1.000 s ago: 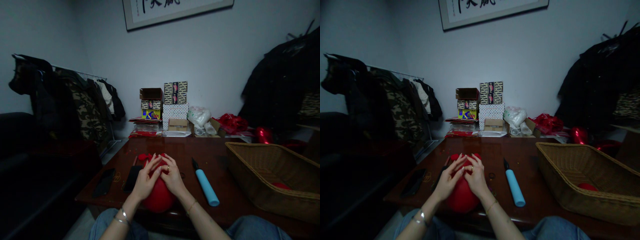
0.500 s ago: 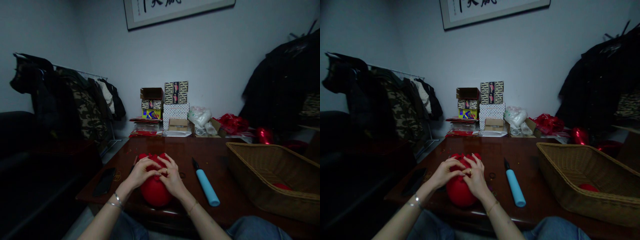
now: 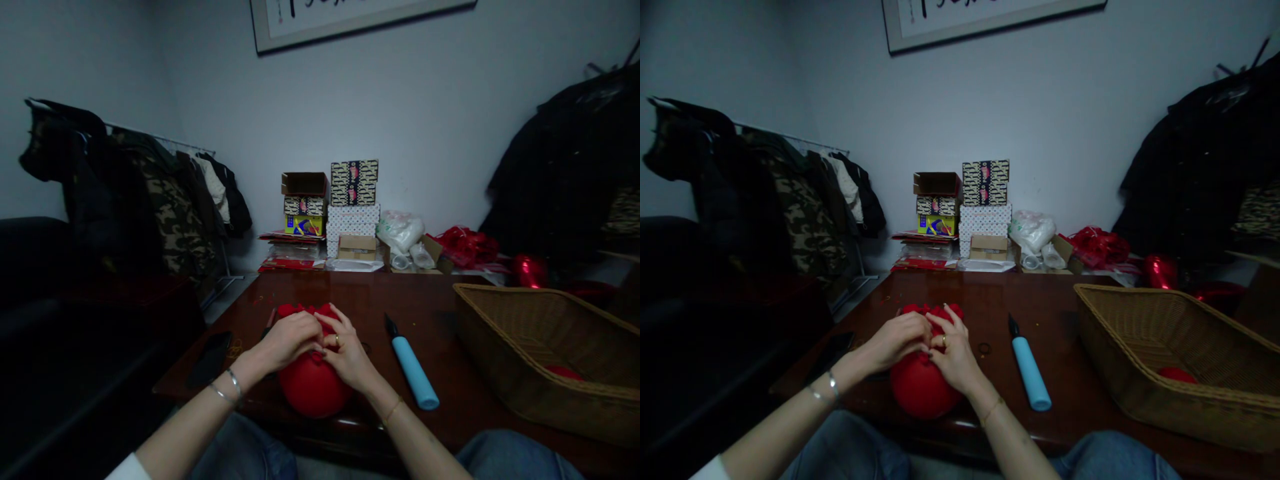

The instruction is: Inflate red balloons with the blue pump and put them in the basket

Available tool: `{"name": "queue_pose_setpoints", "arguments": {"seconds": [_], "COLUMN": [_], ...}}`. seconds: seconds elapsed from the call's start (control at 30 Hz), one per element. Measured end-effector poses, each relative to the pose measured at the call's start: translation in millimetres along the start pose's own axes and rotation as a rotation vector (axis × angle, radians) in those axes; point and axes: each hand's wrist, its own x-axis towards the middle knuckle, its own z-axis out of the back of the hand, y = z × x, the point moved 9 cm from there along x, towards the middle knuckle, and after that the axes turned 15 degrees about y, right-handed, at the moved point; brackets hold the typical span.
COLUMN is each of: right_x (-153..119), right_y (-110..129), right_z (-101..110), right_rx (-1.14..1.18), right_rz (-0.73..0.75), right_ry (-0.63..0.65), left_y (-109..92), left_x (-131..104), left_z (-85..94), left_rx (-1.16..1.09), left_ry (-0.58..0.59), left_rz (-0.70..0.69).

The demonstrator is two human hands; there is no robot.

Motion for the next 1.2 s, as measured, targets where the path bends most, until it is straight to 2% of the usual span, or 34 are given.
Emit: {"name": "queue_pose_setpoints", "arguments": {"seconds": [0.2,0.3,0.37,0.57,0.7,0.8,0.97,1.03,1.1,1.2], "right_x": [-1,-1,-2,-3,-6,-7,-10,-10,-11,-11], "right_y": [3,3,3,-2,-7,-11,-18,-20,-20,-18], "right_z": [3,3,3,5,9,11,14,13,11,8], "right_rx": [0.054,0.083,0.096,0.113,0.150,0.172,0.194,0.182,0.160,0.117], "right_rz": [0.000,-0.005,-0.007,-0.036,-0.033,-0.042,-0.070,-0.072,-0.070,-0.074], "right_ry": [-0.006,-0.008,-0.005,-0.012,-0.056,-0.103,-0.198,-0.220,-0.234,-0.248], "left_y": [17,26,28,13,1,8,42,54,61,65], "left_x": [-9,-11,-10,-6,-11,-20,-35,-36,-35,-31], "left_z": [-2.4,-7.3,-6.5,12.6,8.4,1.0,-12.5,-17.8,-23.7,-31.1], "left_rx": [-0.414,-0.557,-0.501,0.080,0.111,-0.102,-0.786,-0.978,-1.059,-1.053], "left_ry": [-0.136,-0.153,-0.131,-0.045,-0.014,-0.102,-0.402,-0.504,-0.551,-0.557], "left_rz": [0.095,0.150,0.180,0.165,0.109,0.122,0.108,0.123,0.193,0.320]}}
